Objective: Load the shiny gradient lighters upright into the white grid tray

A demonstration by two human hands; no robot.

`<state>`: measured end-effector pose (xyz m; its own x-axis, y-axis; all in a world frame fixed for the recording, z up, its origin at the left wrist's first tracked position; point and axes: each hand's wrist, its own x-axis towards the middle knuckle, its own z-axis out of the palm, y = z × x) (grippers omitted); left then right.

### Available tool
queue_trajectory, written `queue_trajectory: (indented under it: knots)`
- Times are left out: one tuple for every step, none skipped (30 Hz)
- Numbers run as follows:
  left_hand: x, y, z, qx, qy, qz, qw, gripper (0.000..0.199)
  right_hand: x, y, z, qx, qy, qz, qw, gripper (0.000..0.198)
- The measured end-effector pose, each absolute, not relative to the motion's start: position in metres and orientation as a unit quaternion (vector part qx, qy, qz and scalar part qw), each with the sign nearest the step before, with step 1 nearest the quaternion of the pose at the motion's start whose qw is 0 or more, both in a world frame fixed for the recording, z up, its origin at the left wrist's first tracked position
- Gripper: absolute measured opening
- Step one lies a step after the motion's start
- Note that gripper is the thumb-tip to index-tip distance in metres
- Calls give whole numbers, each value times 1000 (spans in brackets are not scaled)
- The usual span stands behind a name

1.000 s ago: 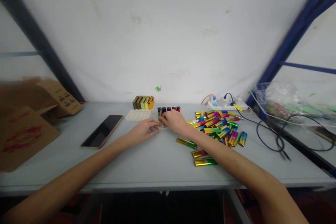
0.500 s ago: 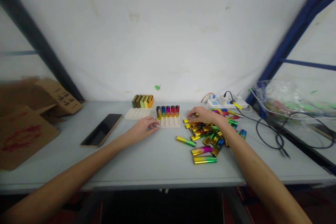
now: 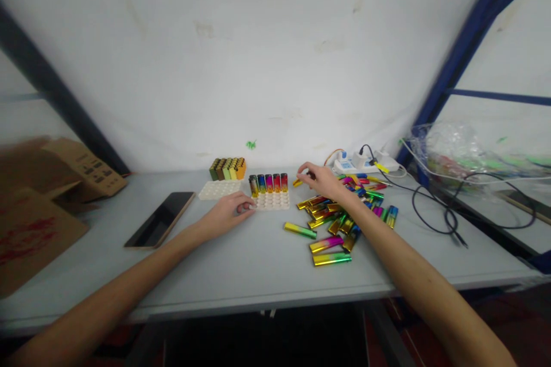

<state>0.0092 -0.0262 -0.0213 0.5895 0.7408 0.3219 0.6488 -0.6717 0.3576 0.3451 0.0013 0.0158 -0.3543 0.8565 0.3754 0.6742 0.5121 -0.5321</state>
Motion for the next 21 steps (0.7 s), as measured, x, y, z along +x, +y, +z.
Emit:
queue_trajectory:
  knots:
    - [9, -26, -22, 886, 391, 227, 103, 20, 342, 2, 15, -474, -798, 163, 335, 38]
    - [9, -26, -22, 886, 391, 228, 105, 20, 340, 2, 14, -473, -784, 188, 355, 40]
    - [9, -25, -22, 885, 390, 229, 107, 19, 337, 2, 13, -468, -771, 215, 374, 41]
    - [8, -25, -23, 885, 389, 231, 108, 19, 334, 2, 12, -459, -759, 244, 391, 43]
    - [8, -25, -23, 886, 388, 232, 109, 19, 331, 1, 11, -450, -749, 270, 404, 44]
    - [8, -24, -24, 886, 386, 233, 109, 19, 328, 0, 11, -440, -741, 292, 414, 44]
    - [8, -24, -24, 887, 384, 234, 108, 19, 325, -2, 10, -431, -733, 315, 421, 45]
    - [8, -24, -25, 887, 383, 235, 106, 19, 322, -5, 11, -422, -722, 342, 428, 45]
    - [8, -24, -25, 888, 382, 235, 104, 19, 318, -8, 11, -411, -707, 377, 435, 44]
    - [8, -24, -25, 889, 381, 234, 101, 19, 315, -12, 12, -396, -686, 423, 441, 43]
    - [8, -25, -24, 889, 381, 233, 99, 19, 312, -16, 12, -373, -661, 474, 446, 43]
    - [8, -25, -24, 890, 381, 232, 98, 19, 308, -20, 13, -346, -637, 524, 446, 42]
    - [8, -26, -23, 889, 382, 231, 98, 19, 305, -24, 14, -319, -618, 566, 443, 41]
    - [9, -26, -23, 889, 384, 230, 99, 19, 301, -28, 15, -296, -606, 593, 440, 41]
    - [9, -26, -22, 888, 387, 229, 100, 19, 298, -31, 15, -280, -601, 607, 439, 41]
    - [10, -27, -22, 887, 390, 228, 101, 18, 296, -33, 16, -274, -602, 608, 439, 42]
    - [10, -27, -21, 886, 392, 227, 101, 18, 294, -34, 16, -279, -605, 602, 441, 43]
    - [11, -27, -21, 886, 392, 227, 101, 17, 293, -35, 15, -290, -609, 591, 442, 45]
    - [11, -27, -20, 886, 392, 226, 101, 17, 292, -35, 15, -305, -613, 580, 442, 47]
    - [11, -27, -20, 887, 392, 225, 101, 17, 291, -35, 14, -319, -618, 568, 440, 48]
    - [11, -26, -20, 887, 391, 225, 102, 17, 290, -35, 14, -333, -626, 552, 438, 49]
